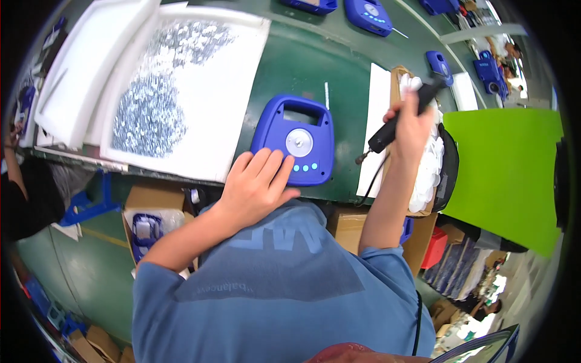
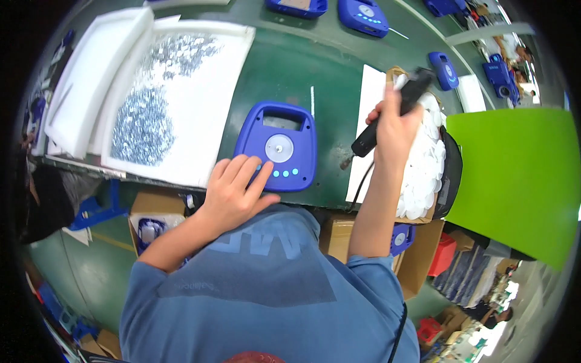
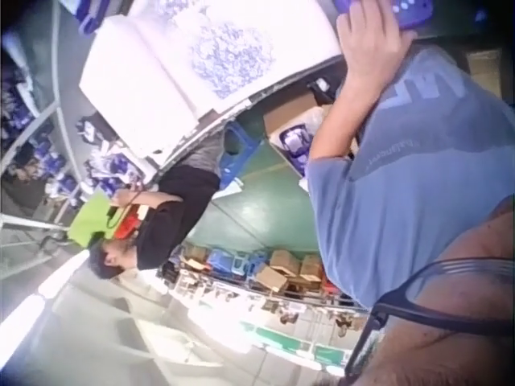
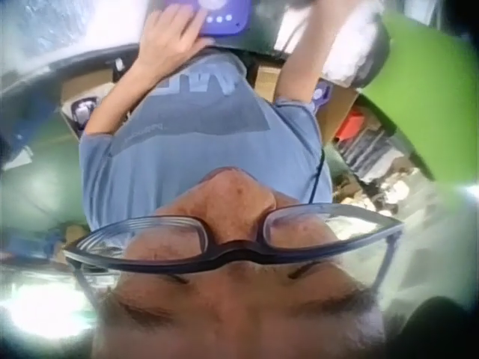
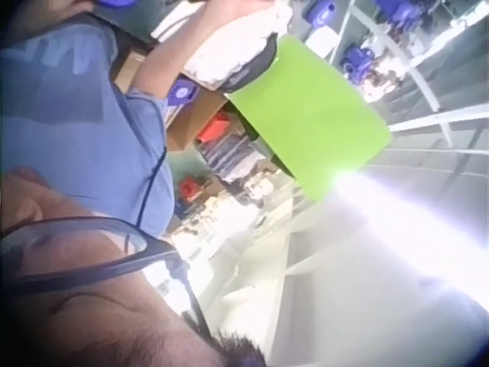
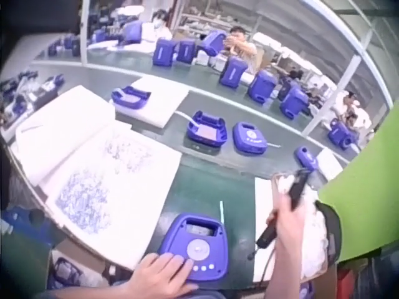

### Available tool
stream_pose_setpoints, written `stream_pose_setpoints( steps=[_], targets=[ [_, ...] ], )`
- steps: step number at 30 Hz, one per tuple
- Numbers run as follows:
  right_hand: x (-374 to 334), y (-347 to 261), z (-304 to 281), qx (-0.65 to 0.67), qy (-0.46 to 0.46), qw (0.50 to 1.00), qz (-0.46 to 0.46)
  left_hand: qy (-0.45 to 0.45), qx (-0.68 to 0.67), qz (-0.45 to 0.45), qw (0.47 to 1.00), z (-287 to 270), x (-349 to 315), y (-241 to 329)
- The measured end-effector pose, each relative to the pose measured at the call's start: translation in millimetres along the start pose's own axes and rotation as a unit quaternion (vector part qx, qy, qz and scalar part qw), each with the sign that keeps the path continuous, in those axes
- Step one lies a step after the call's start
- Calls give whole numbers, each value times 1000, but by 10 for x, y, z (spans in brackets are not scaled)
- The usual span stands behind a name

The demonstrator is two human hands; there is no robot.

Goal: The recorder assembles small electronic devices by placing components into a blue plastic casing and using an electric screwdriver to secure them.

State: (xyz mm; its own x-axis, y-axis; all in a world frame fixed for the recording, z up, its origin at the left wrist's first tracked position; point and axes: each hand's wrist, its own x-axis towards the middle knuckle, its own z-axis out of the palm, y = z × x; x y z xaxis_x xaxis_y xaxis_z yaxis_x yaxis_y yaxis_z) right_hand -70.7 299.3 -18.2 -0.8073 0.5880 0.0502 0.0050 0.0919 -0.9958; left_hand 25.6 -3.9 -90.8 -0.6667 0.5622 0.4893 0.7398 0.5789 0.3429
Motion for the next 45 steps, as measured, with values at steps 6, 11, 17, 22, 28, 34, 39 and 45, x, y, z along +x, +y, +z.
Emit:
stream_pose_setpoints(
  steps=[6, 11, 17, 22, 28, 34, 39, 45],
  targets=[
    [335, 1040, -205, -450, -49, 891, -32, -37, 42, 130, 990, -100, -151, -117],
    [-25, 703, 57, -574, -42, 818, -20, -44, 69, 151, 985, -128, -148, -102],
    [-834, 264, -501, -204, -331, 850, -356, 16, 92, 191, 977, -300, -24, -118],
    [-1218, 394, -377, -255, -290, 796, -466, 71, 84, 191, 975, -359, 346, -105],
    [-1044, 430, -184, -160, -207, 818, -512, 84, 4, 146, 986, -324, 583, -124],
    [-933, 403, -124, -164, -181, 827, -507, 88, -50, 66, 993, -316, 689, -128],
    [-952, 380, -170, -154, -190, 834, -494, 90, -62, 54, 993, -272, 648, -82],
    [-1012, 338, -160, -147, -172, 860, -457, 91, -83, 44, 991, -291, 709, -59]
  ],
)
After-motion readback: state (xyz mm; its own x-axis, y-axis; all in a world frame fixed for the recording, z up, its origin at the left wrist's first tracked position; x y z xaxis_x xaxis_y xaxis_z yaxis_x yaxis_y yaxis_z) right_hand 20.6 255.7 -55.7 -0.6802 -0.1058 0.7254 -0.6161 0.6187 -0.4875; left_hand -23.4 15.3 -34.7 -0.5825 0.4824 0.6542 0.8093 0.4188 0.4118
